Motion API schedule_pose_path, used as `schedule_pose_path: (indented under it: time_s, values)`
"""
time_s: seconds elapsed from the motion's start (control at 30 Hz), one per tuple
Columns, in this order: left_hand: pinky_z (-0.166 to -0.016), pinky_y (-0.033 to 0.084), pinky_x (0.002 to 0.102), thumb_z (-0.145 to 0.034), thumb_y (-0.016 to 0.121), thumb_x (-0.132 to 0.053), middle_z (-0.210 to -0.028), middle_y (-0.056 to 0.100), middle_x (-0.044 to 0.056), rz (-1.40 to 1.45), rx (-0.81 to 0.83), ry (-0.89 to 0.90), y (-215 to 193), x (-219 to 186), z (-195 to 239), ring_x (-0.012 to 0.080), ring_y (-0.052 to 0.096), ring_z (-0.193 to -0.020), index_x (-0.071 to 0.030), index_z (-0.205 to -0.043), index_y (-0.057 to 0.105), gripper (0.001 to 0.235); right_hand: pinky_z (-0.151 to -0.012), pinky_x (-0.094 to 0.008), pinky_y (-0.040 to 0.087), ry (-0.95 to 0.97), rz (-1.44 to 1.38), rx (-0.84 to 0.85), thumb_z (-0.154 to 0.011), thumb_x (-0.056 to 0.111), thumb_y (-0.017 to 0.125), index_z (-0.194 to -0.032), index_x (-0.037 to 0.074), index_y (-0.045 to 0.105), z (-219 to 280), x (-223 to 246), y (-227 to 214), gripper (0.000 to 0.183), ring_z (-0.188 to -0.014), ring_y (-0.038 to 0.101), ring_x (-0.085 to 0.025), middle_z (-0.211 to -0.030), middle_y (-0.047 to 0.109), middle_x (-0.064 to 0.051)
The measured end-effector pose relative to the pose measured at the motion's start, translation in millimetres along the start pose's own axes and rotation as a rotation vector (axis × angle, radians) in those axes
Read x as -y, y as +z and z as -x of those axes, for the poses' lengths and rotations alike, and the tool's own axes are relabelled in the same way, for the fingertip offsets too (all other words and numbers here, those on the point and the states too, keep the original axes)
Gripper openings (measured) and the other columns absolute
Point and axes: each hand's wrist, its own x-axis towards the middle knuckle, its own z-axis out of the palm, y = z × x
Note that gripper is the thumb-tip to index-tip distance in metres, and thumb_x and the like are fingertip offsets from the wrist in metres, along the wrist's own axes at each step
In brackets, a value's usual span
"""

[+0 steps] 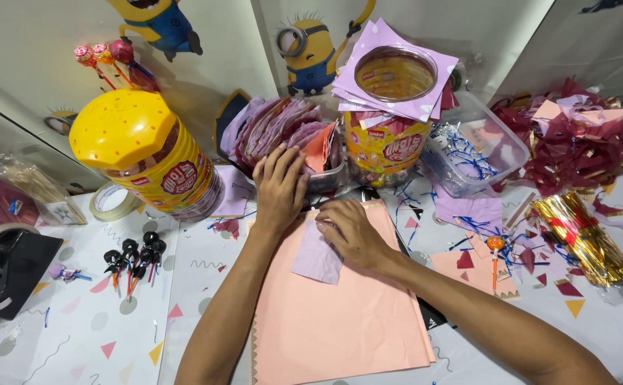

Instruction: Assembling decorative lollipop items by folding paper and attaching it to sticks using tape.

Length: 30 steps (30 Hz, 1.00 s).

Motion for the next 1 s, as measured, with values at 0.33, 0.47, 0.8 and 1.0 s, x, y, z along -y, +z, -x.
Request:
schedule_pose_path:
  time_s: [0.33, 0.47, 0.8, 1.0]
  values:
    - [-0.107, 0.034, 0.042, -0.103, 0.058, -0.024, -0.132, 0.064, 0.006, 0.096, -0.121, -0.103, 7.1, 0.7, 6.3, 0.0272, 0.059, -0.128, -0.014, -0.118, 0.068, 0.021, -0.111, -0.05, 0.04, -0.21, 0.216, -0.222, -0.102, 0.018, 0.058, -0.13, 0.005, 0.064, -53.6, 21.2, -34.2, 0.032, -0.133, 0.053, -0.037, -0.141, 0.056, -0.017]
    - [-0.108, 0.031, 0.042, -0.103, 0.056, -0.028, -0.133, 0.062, 0.007, 0.06, -0.101, -0.113, 5.2, -3.6, 5.5, 0.0277, 0.057, -0.13, -0.014, -0.122, 0.067, 0.026, -0.104, -0.045, 0.046, -0.156, 0.494, -0.145, -0.097, 0.013, 0.061, -0.122, -0.002, 0.066, -78.8, 4.8, -36.4, 0.03, -0.121, 0.058, -0.034, -0.127, 0.06, -0.018]
    - [-0.113, 0.016, 0.046, -0.106, 0.047, -0.033, -0.143, 0.053, 0.009, -0.01, 0.004, -0.185, 11.2, -12.8, 8.1, 0.0269, 0.044, -0.14, -0.016, -0.149, 0.049, 0.046, -0.111, -0.053, 0.042, -0.225, 0.371, 0.059, -0.083, 0.004, 0.066, -0.133, -0.004, 0.056, -78.7, 24.0, -44.0, 0.051, -0.132, 0.052, -0.044, -0.142, 0.05, -0.027]
    - [-0.112, 0.013, 0.047, -0.105, 0.049, -0.031, -0.143, 0.052, 0.007, -0.013, 0.034, -0.149, 9.4, -13.8, 8.3, 0.0281, 0.041, -0.142, -0.029, -0.146, 0.056, 0.041, -0.101, -0.054, 0.052, -0.098, 0.05, -0.04, -0.084, -0.006, 0.05, -0.125, 0.002, 0.052, -76.0, 10.8, -50.9, 0.042, -0.124, 0.058, -0.048, -0.146, 0.049, -0.023]
